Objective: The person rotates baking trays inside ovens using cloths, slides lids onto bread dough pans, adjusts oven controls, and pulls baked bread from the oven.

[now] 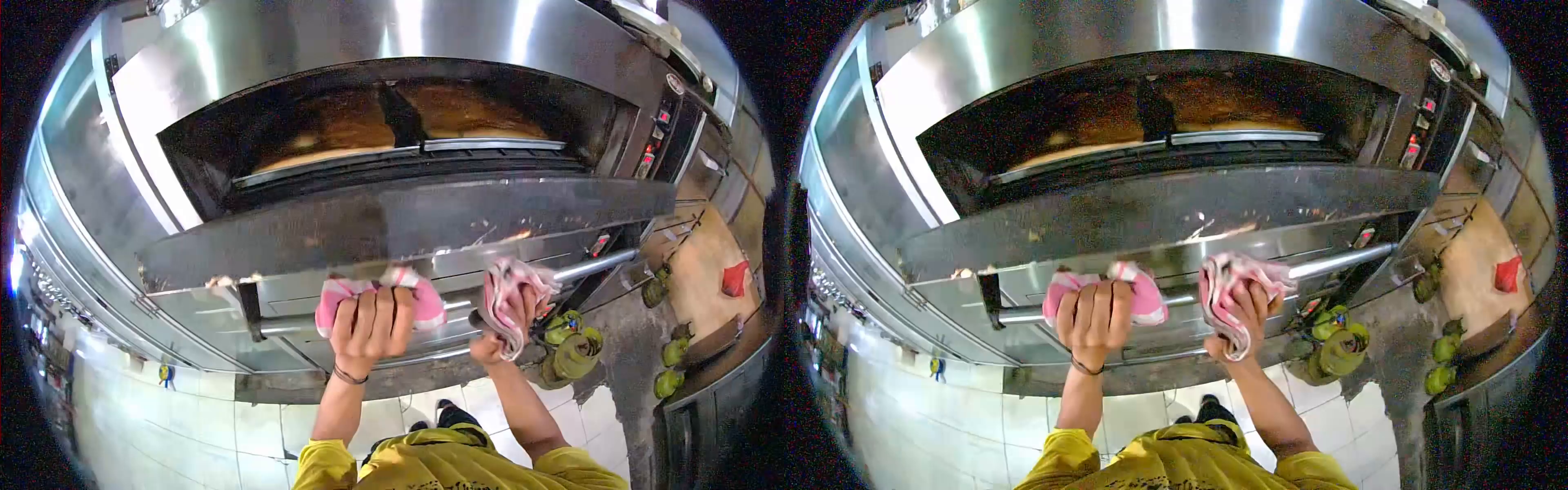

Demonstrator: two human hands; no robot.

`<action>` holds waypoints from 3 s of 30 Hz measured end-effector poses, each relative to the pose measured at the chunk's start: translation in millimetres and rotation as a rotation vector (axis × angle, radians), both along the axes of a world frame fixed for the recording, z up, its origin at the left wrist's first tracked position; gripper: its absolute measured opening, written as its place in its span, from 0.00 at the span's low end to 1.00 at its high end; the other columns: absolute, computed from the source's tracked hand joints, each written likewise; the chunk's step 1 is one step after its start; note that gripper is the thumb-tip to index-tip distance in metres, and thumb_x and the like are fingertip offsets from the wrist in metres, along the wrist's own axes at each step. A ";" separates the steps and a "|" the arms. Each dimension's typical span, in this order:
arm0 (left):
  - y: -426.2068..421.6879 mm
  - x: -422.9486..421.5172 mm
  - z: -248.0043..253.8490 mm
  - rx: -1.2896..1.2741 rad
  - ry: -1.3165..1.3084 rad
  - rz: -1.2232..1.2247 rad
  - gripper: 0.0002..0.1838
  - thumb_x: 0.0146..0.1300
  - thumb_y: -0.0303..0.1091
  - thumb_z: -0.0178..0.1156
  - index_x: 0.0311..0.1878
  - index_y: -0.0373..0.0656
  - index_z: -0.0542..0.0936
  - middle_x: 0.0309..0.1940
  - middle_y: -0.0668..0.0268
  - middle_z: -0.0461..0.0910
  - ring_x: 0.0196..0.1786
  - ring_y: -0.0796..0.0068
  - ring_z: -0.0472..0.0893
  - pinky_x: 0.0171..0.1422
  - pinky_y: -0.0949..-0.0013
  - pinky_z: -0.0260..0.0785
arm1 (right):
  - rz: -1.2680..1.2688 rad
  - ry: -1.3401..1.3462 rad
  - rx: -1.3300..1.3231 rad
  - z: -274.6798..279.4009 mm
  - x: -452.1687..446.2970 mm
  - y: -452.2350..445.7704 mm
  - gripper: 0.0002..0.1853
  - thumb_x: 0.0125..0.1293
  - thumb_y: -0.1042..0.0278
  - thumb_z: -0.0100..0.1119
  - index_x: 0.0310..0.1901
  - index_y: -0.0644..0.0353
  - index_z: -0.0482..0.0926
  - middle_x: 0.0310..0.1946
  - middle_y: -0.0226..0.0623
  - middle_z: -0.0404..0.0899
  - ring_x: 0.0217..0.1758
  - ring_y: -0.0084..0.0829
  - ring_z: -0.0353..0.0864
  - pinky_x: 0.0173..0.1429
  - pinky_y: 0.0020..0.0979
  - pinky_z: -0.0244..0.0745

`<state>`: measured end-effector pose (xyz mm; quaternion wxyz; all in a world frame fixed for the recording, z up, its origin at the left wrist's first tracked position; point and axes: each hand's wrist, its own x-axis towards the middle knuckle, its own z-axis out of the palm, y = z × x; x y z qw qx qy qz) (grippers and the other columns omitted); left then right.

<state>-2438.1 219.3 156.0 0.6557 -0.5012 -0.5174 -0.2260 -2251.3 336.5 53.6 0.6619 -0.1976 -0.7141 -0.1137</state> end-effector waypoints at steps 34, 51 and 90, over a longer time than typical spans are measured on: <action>183.5 145.2 116.5 -0.156 -0.371 0.100 0.17 0.53 0.32 0.70 0.46 0.43 0.78 0.36 0.55 0.80 0.42 0.50 0.78 0.50 0.49 0.65 | -0.140 1.355 -1.376 -258.1 372.7 35.1 0.13 0.69 0.59 0.57 0.45 0.60 0.79 0.21 0.25 0.70 0.20 0.20 0.69 0.23 0.26 0.63; 238.4 173.3 59.3 0.142 -0.013 0.208 0.19 0.57 0.41 0.64 0.43 0.34 0.82 0.35 0.58 0.84 0.34 0.65 0.82 0.42 0.63 0.75 | 0.253 1.019 -2.152 -440.9 566.5 216.3 0.10 0.70 0.60 0.60 0.44 0.57 0.80 0.29 0.22 0.72 0.29 0.18 0.71 0.33 0.24 0.68; 255.4 61.9 84.7 0.326 0.275 0.399 0.30 0.58 0.61 0.66 0.48 0.42 0.81 0.42 0.62 0.83 0.43 0.59 0.83 0.51 0.57 0.75 | 0.422 0.776 -2.077 -257.6 569.9 318.9 0.19 0.66 0.55 0.66 0.51 0.59 0.80 0.32 0.23 0.77 0.32 0.17 0.72 0.36 0.26 0.68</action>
